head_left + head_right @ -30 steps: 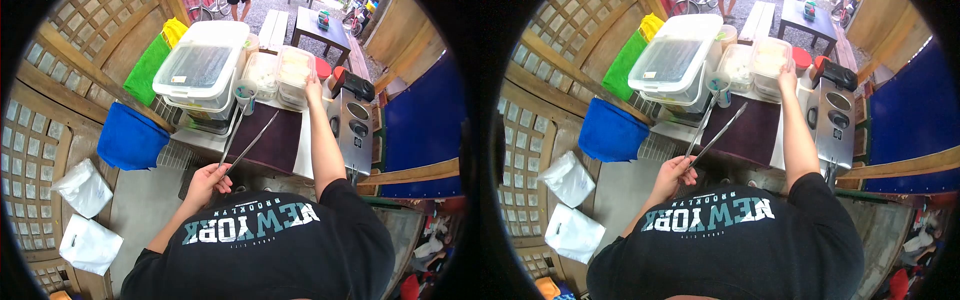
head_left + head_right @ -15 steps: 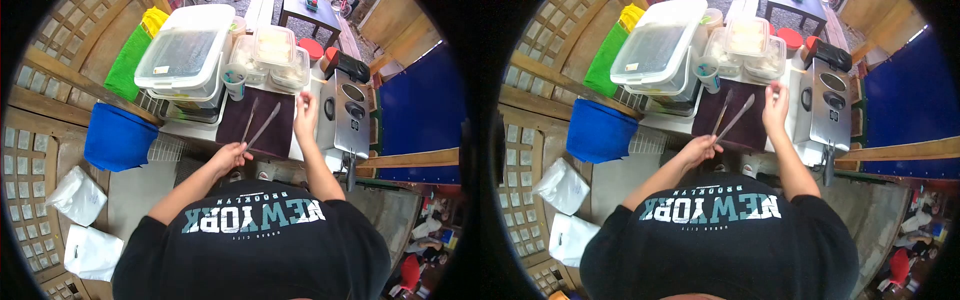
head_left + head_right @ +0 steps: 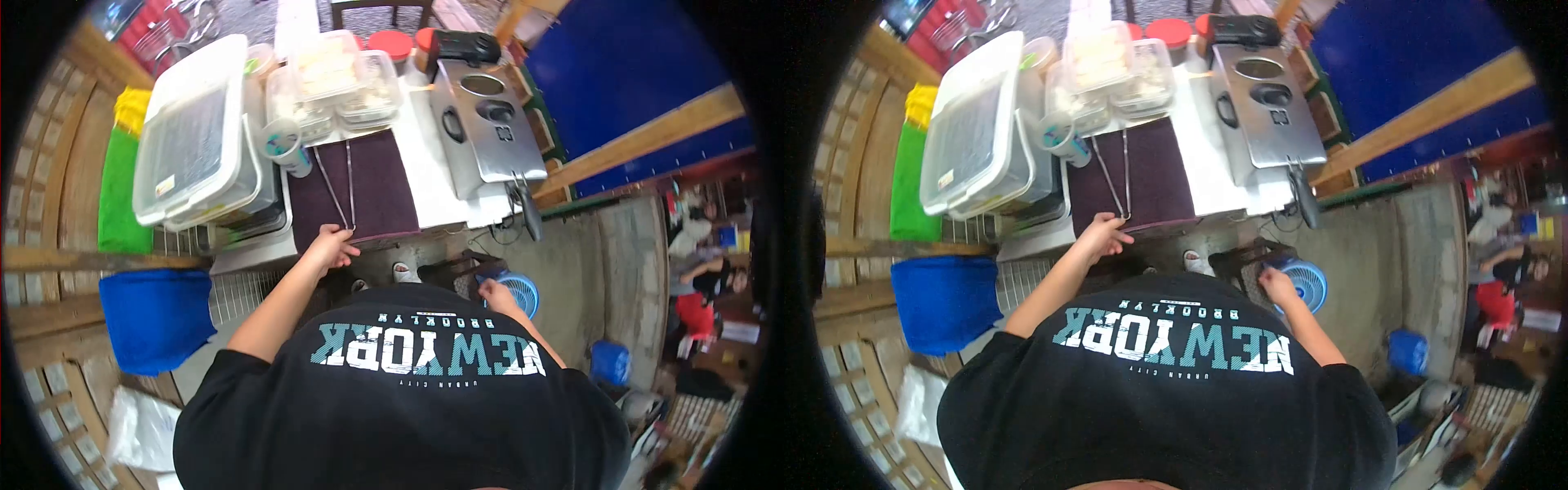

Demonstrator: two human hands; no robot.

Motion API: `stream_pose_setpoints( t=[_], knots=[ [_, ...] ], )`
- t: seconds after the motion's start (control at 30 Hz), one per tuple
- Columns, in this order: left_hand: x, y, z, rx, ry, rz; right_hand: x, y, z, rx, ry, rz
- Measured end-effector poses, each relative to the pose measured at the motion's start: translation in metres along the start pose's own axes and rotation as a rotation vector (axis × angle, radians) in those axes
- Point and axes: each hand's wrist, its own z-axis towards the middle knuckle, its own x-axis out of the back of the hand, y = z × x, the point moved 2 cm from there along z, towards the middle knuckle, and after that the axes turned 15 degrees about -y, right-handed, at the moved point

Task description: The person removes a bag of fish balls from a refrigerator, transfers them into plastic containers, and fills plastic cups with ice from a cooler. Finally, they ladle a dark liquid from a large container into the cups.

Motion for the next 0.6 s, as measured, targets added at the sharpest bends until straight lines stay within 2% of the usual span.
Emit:
stream_pose_setpoints(
  t=[0.03, 0.1, 0.13, 0.17, 0.27, 0.3, 0.37, 0.43, 0.53, 0.57, 0.6],
  knots=[
    [-0.004, 0.002, -0.01, -0.007, -0.018, 0.065, -0.016, 0.029, -0.016, -0.132, -0.003, 0.04],
    [-0.012, 0.0, -0.02, -0.037, -0.114, 0.152, -0.065, 0.105, -0.035, -0.343, -0.151, -0.108],
    [-0.017, -0.002, -0.022, -0.059, -0.193, 0.176, -0.11, 0.162, -0.045, -0.216, -0.166, -0.185],
    [-0.024, -0.003, -0.024, -0.049, -0.28, 0.181, -0.134, 0.178, -0.061, -0.258, -0.238, -0.187],
    [-0.04, -0.002, -0.032, -0.079, -0.478, 0.268, -0.192, 0.184, -0.099, -0.33, -0.365, -0.11],
    [-0.05, 0.006, -0.04, -0.11, -0.472, 0.319, -0.206, 0.178, -0.105, -0.345, -0.354, -0.055],
    [-0.041, -0.012, -0.011, -0.101, -0.477, 0.403, -0.224, 0.163, -0.111, -0.371, -0.288, 0.072],
    [-0.03, -0.029, 0.001, 0.034, -0.413, 0.471, -0.237, 0.14, -0.116, -0.396, -0.234, 0.177],
    [0.006, -0.085, 0.027, -0.019, -0.581, 0.616, -0.255, 0.118, -0.122, -0.395, -0.206, 0.263],
    [0.044, -0.138, 0.073, -0.085, -0.793, 0.471, -0.258, 0.118, -0.124, -0.388, -0.206, 0.282],
    [0.043, -0.148, 0.076, -0.049, -0.767, 0.511, -0.264, 0.116, -0.129, -0.389, -0.204, 0.3]
  ],
)
